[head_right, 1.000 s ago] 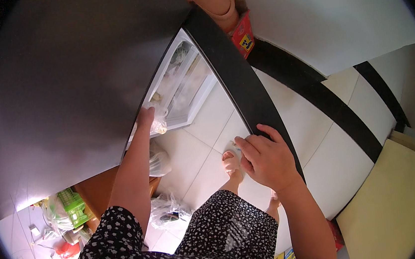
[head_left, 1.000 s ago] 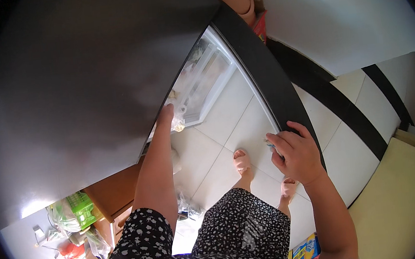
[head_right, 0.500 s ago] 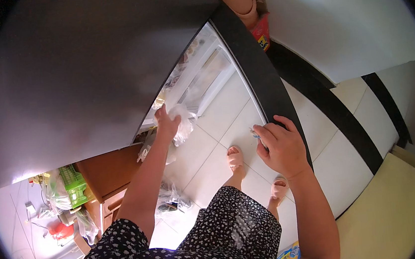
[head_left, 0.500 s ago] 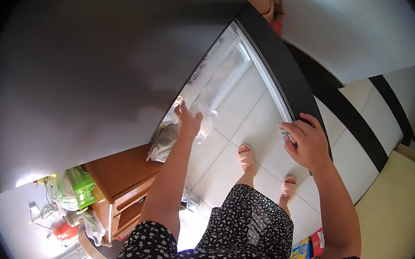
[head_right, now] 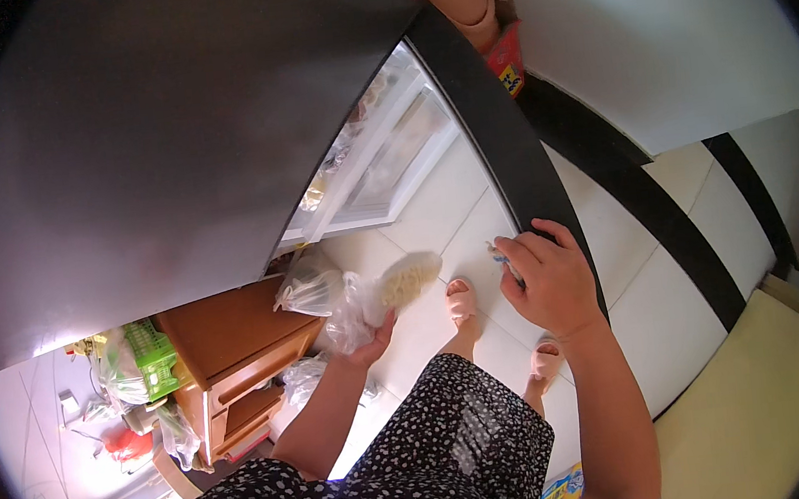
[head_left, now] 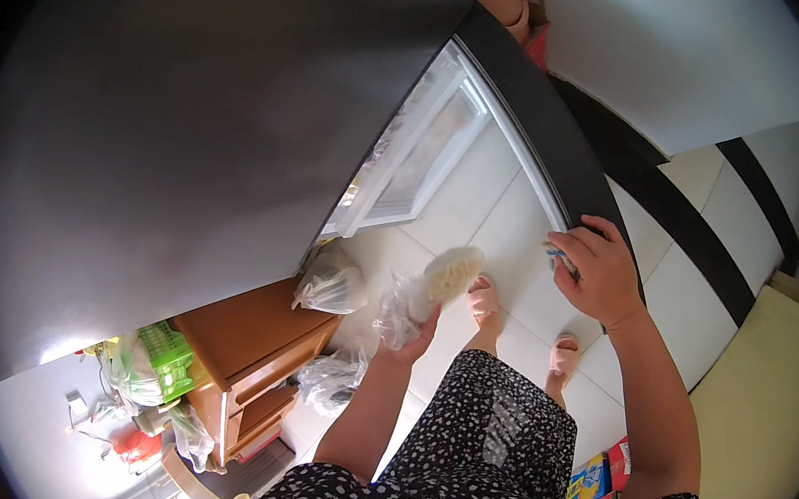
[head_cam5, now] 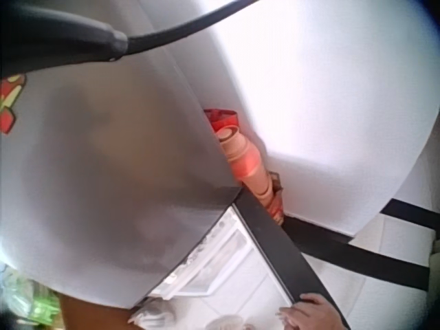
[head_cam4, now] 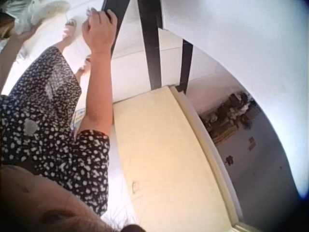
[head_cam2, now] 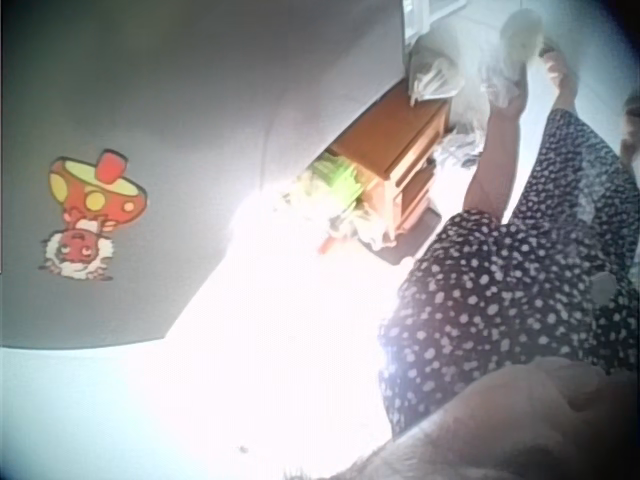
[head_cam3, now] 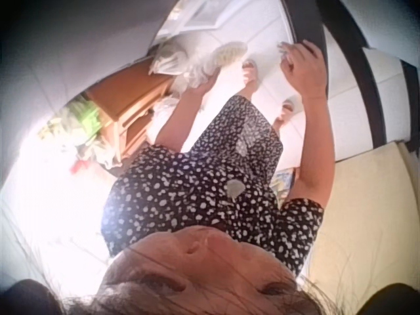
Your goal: The person washes a knife and a cloth at the sink, then wipes the countertop and sink area. They also wipe the exterior of the refrigerator and handle a plate of sliced fruit.
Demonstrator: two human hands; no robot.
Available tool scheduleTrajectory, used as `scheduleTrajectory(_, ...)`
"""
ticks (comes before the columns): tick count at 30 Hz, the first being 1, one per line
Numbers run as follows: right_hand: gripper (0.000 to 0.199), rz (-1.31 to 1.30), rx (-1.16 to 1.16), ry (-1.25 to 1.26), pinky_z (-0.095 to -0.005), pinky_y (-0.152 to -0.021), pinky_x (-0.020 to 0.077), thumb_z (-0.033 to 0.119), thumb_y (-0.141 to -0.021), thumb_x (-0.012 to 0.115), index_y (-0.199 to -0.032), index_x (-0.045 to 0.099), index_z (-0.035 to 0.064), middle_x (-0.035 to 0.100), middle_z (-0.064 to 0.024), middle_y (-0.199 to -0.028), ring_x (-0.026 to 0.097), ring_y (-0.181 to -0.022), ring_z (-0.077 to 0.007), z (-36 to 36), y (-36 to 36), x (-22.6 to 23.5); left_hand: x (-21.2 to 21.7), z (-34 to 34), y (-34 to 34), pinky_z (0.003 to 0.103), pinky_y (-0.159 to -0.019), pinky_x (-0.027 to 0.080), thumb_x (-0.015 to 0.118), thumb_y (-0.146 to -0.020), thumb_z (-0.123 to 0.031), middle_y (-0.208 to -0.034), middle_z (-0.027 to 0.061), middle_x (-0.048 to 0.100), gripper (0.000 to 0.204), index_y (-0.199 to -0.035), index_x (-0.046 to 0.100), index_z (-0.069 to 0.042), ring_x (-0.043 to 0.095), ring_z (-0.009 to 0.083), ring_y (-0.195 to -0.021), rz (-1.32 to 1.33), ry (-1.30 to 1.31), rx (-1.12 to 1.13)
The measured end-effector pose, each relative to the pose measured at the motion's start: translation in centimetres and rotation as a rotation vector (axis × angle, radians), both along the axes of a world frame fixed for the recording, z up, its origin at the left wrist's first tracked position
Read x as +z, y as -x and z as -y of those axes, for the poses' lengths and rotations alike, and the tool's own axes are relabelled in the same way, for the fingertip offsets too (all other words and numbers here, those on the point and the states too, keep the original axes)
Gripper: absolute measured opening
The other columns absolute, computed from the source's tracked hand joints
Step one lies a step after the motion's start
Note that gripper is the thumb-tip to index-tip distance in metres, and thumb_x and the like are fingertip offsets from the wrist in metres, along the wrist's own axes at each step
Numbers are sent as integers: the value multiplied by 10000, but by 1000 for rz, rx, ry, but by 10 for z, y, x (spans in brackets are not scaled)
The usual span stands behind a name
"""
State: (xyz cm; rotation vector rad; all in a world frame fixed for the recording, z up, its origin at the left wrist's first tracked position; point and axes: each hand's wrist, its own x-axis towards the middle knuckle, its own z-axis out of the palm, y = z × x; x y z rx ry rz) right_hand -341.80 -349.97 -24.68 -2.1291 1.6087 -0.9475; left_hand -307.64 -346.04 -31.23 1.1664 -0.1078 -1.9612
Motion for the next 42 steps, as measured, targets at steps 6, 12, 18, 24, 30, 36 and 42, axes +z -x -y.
scheduleTrajectory(6,295,1,-1,-28,-362,-900,434,48,-654,631,-947,604,63,587,-17,-731,565,-677,-179,0,1,1,6,71,8,424,-1011,393,419,-926,-332,-1275,59,503,379,-1240,472,-126,466,229,-1190,-375,233,393)
scheduleTrajectory(12,310,-7,7,-22,-366,-890,438,46,-643,629,-951,605,59,594,-26,-741,568,-687,-184,1,-2,1,-48,146,-56,382,-920,447,509,-896,-220,-1176,70,549,305,-1169,500,-85,527,216,-1080,-156,467,460)
scheduleTrajectory(18,304,3,12,-13,-375,-878,447,38,-636,627,-939,610,61,612,-33,-771,579,-710,-191,4,-4,4,-82,186,-84,388,-870,447,478,-912,-299,-1181,72,538,359,-1200,501,-86,520,229,-1084,1028,382,337)
scheduleTrajectory(24,307,1,-6,-13,-385,-876,448,36,-637,626,-943,606,56,614,-48,-772,584,-723,-208,3,0,-3,-60,182,-55,408,-994,315,485,-892,-374,-1328,133,441,478,-1277,465,-92,399,267,-1231,2189,-53,-389)
scheduleTrajectory(30,291,-8,6,-6,-389,-877,448,41,-658,614,-948,601,53,618,-56,-787,587,-738,-216,0,-2,-4,-49,142,-42,416,-1004,313,545,-858,-224,-1353,186,347,491,-1284,408,-24,381,322,-1212,1547,234,290)
scheduleTrajectory(36,291,3,8,-7,-391,-873,449,46,-663,611,-954,600,59,621,-60,-797,588,-747,-223,0,-1,-4,-30,81,-26,463,-992,320,591,-821,-168,-1308,178,348,560,-1305,352,-20,366,393,-1166,2007,1035,-506)
scheduleTrajectory(42,295,-8,27,-32,-395,-888,437,49,-671,607,-966,597,62,623,-63,-809,588,-745,-225,0,-3,-3,-51,163,-64,441,-1023,290,525,-877,-318,-1284,227,426,545,-1299,387,-2,378,379,-1209,1929,636,-685)
